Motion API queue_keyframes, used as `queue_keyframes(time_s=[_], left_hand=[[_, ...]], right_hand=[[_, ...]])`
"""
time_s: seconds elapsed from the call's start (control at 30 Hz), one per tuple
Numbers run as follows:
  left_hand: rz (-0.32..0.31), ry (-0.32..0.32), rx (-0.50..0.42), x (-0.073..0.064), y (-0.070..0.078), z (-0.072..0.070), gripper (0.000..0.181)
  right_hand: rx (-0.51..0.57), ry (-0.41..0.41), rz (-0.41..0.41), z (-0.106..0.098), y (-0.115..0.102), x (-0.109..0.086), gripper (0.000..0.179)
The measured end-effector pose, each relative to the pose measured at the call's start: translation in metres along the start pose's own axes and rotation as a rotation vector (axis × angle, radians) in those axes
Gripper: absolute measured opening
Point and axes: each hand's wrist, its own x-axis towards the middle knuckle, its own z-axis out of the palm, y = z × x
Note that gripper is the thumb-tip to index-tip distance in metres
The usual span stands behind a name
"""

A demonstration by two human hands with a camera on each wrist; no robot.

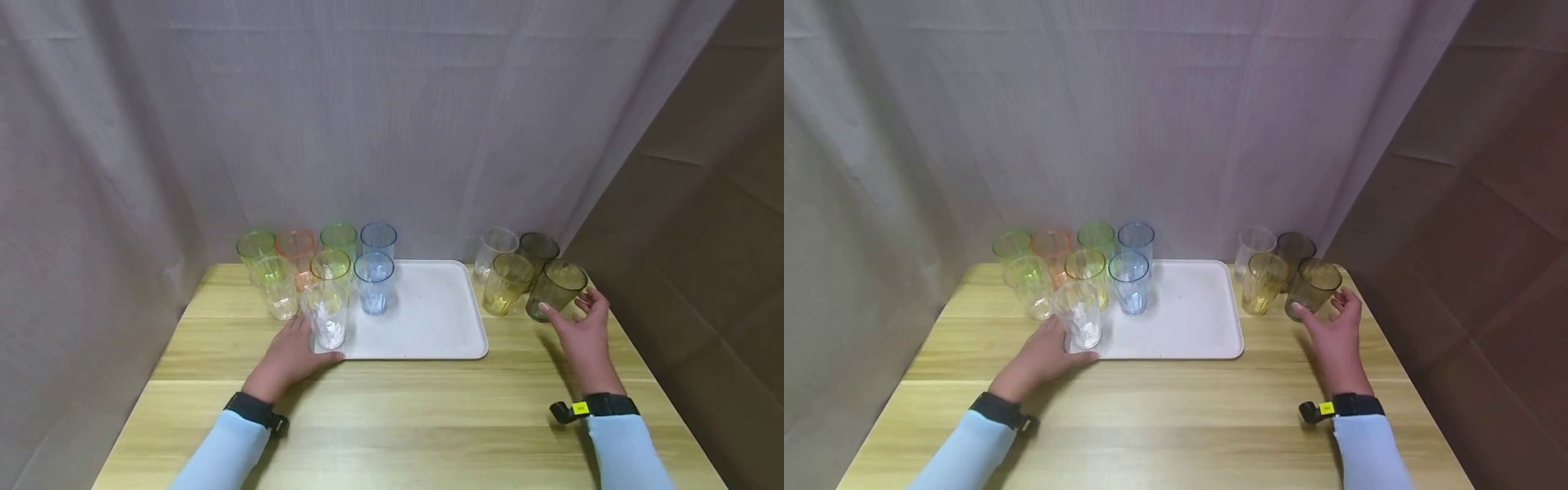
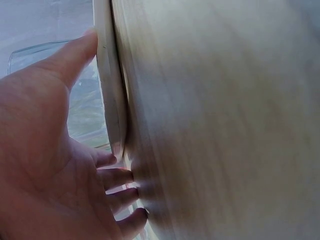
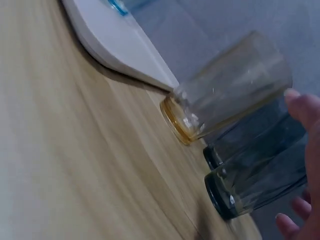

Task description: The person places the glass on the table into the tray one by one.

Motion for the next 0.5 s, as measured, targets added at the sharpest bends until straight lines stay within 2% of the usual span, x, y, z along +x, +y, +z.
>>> queue_keyframes(time_s=[0.1, 0.3, 0.5], left_hand=[[0.006, 0.008, -0.011, -0.001, 0.001, -0.001, 0.133], [0.018, 0.009, -0.014, -0.003, 0.002, -0.001, 0.133], [0.018, 0.017, -0.017, -0.002, 0.001, -0.001, 0.132]], right_hand=[[0.043, -0.049, -0.028, 0.004, 0.005, 0.014, 0.105], [0.075, -0.001, -0.004, 0.012, 0.007, 0.024, 0.103], [0.027, 0.023, 0.008, 0.014, 0.006, 0.026, 0.098]])
